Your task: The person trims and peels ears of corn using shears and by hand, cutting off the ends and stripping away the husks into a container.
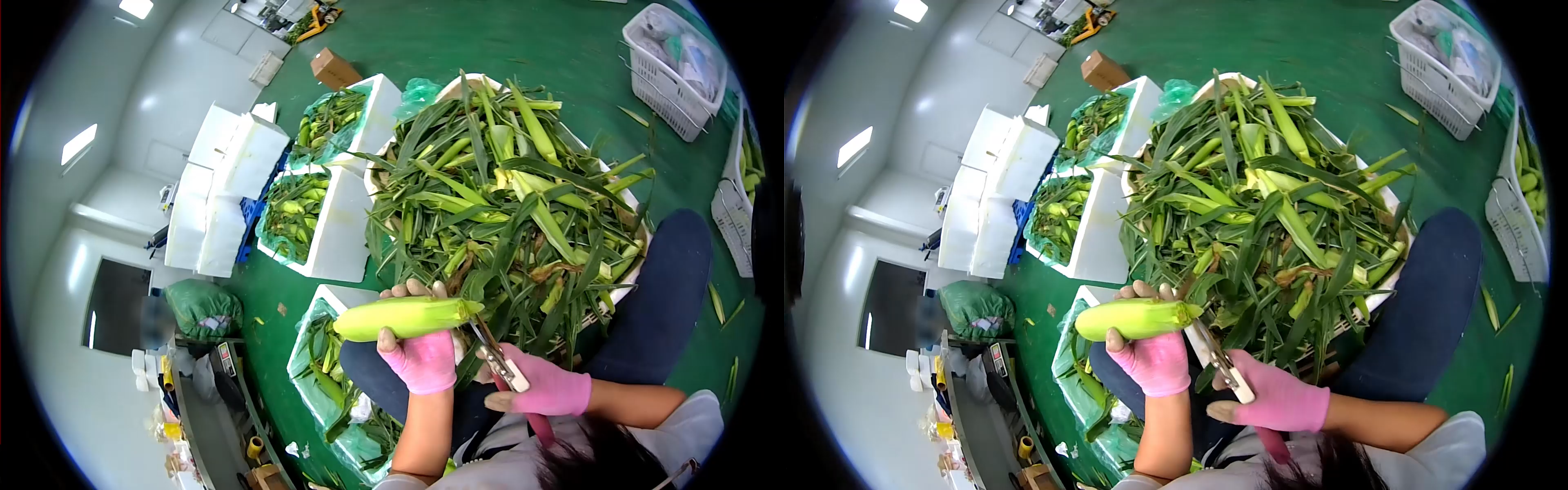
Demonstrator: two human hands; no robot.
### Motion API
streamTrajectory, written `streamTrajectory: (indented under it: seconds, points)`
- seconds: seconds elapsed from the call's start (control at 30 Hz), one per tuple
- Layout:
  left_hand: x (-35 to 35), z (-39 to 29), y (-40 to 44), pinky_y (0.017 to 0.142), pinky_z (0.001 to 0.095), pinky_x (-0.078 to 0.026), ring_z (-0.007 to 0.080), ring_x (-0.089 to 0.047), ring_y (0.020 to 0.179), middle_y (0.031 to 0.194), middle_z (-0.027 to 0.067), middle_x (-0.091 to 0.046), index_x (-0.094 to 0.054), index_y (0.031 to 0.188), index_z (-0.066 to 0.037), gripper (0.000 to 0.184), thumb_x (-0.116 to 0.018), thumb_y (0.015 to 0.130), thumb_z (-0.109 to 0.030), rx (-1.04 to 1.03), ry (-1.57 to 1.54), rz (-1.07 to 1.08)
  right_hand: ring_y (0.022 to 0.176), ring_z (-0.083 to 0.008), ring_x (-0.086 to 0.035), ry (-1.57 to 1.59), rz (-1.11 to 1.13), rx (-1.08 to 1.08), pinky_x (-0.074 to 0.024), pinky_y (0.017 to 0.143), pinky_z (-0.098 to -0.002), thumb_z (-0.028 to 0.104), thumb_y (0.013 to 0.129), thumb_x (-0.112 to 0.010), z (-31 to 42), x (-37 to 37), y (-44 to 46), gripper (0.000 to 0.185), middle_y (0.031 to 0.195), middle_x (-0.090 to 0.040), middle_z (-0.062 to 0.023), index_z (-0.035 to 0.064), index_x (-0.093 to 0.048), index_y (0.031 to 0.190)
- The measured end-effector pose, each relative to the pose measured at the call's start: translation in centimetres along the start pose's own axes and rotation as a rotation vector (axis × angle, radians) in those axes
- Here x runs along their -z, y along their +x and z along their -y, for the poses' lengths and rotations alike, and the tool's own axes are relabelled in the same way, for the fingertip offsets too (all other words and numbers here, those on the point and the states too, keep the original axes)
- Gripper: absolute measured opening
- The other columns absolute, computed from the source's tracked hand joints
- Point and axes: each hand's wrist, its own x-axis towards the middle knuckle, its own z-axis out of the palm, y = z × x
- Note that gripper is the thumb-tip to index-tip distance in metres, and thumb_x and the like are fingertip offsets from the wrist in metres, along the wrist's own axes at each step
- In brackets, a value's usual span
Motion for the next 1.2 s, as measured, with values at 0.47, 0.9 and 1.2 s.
streamTrajectory:
  seconds: [0.47,0.9,1.2]
  points:
    - [5.0,-12.1,-8.2,0.112,0.0587,-0.043,0.0213,-0.062,0.102,0.109,0.0046,-0.057,-0.041,0.149,-0.026,0.072,-0.076,0.089,-0.044,-0.037,0.179,-0.210,0.057,-0.0145,-0.062,0.054,-0.197,-0.161,-0.0503,0.048,-0.0272,0.006,0.085,-0.067,2.9,3.5,-0.3,0.041,0.083,-0.064,-0.0076,-0.0018,-0.054,0.124]
    - [20.7,-21.2,-50.0,0.105,0.0441,-0.047,0.0384,-0.058,0.121,0.130,0.0221,-0.060,-0.053,0.137,-0.006,0.070,-0.078,0.074,-0.024,0.404,1.956,-1.821,0.092,-0.0227,-0.066,-0.038,0.041,-0.377,-0.0529,0.083,-0.0347,0.031,0.079,-0.077,-6.1,2.6,-0.2,0.078,0.107,-0.067,-0.0153,-0.0002,-0.043,0.143]
    - [32.2,-17.8,-17.8,0.100,0.0400,-0.050,0.0352,-0.065,0.115,0.122,0.0227,-0.068,-0.062,0.131,0.001,0.055,-0.060,0.093,-0.039,0.621,1.322,-0.961,0.093,-0.0227,-0.066,-0.036,-0.132,-0.513,-0.0530,0.083,-0.0347,0.030,0.080,-0.077,-3.4,-1.3,1.8,0.079,0.108,-0.067,-0.0156,-0.0004,-0.042,0.144]
